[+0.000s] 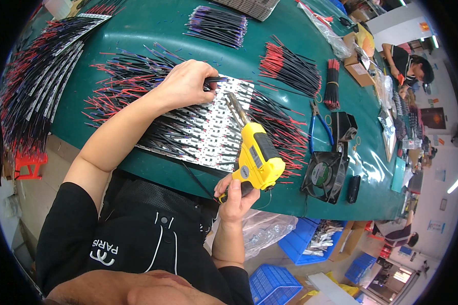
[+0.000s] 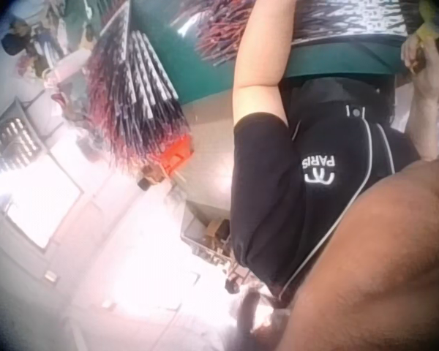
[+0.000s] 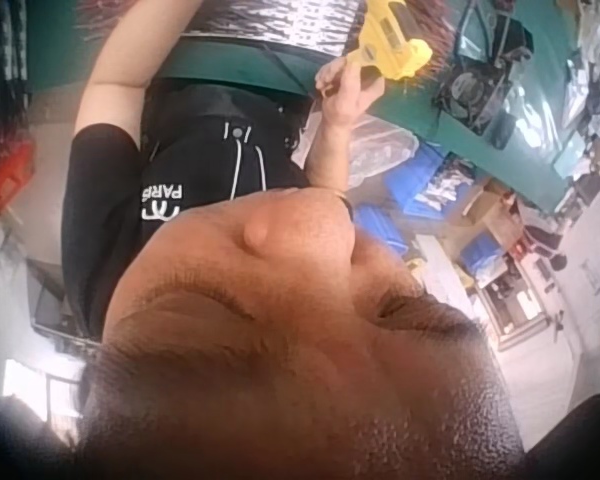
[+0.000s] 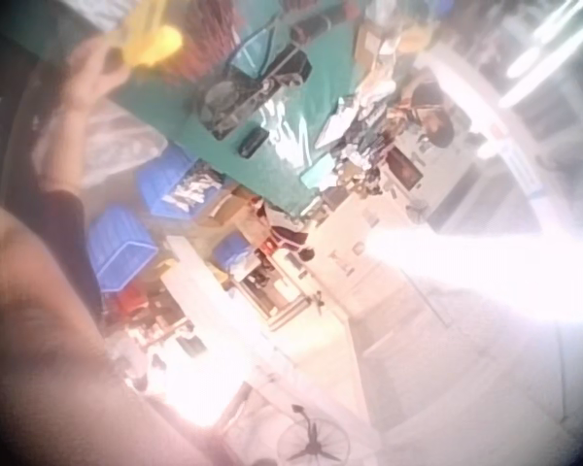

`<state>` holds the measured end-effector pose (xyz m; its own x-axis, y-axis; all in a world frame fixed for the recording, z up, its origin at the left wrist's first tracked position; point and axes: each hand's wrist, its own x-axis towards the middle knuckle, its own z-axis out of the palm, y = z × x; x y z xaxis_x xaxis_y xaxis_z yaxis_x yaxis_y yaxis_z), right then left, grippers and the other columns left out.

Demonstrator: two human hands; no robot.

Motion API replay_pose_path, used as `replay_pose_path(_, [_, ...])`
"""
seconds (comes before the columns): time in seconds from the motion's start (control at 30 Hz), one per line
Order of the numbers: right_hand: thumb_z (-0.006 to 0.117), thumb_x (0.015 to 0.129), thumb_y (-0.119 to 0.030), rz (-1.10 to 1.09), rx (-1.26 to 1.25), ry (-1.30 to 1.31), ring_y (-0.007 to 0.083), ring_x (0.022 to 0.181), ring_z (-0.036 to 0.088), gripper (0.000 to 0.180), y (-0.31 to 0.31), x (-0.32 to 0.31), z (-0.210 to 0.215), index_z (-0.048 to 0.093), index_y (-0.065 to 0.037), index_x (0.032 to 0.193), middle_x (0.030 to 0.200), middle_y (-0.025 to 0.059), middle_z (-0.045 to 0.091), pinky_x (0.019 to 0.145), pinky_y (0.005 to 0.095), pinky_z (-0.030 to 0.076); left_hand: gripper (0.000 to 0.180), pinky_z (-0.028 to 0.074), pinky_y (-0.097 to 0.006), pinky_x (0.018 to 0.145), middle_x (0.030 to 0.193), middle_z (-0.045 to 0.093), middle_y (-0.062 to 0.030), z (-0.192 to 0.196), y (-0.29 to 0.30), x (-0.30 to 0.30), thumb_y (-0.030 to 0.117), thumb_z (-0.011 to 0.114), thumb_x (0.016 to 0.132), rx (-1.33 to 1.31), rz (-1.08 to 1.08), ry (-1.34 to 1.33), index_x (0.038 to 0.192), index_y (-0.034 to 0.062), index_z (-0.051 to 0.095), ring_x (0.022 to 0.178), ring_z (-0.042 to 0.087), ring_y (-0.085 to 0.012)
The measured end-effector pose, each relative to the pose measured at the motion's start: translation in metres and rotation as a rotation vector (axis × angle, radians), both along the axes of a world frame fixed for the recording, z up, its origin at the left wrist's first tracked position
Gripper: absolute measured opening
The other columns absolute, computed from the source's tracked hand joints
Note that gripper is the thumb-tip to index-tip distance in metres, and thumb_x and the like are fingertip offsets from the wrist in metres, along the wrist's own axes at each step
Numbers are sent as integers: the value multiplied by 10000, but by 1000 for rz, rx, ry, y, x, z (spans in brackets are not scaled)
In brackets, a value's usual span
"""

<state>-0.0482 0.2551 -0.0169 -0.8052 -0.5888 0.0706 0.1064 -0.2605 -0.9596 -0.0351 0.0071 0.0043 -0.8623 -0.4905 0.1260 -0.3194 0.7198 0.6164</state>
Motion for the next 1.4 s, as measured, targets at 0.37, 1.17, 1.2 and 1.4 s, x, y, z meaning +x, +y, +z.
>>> replay_pose_path(0.37, [446,886,-180,2,21,14,136,384,404,300,-5,0,-1,401,64,1056,536,82,435,397,262,384,170,463,-378,641,644,593,-153,2,0,1,155,663,598,21,-25,-6,697,21,627,659,595,-312])
replay_pose_path(1.17, [452,896,-206,4,-1,31,132,389,411,406,3,-1,-4,368,101,1147,534,80,441,387,247,375,138,469,-398,668,686,616,-148,5,1,0,114,667,584,11,-67,-22,679,28,616,731,609,-317])
replay_pose_path(1.2, [452,896,-206,6,-2,30,132,389,411,406,3,0,-4,368,101,1147,534,80,441,387,247,375,141,469,-394,670,685,615,-147,4,-1,1,112,669,584,13,-83,6,683,27,617,731,610,-315])
replay_pose_path(1.4, [456,888,-187,29,29,15,137,389,412,316,3,2,-5,398,75,1056,535,84,440,397,261,383,165,466,-371,687,727,624,-125,4,-3,1,94,667,601,30,-102,-12,744,19,632,738,602,-304])
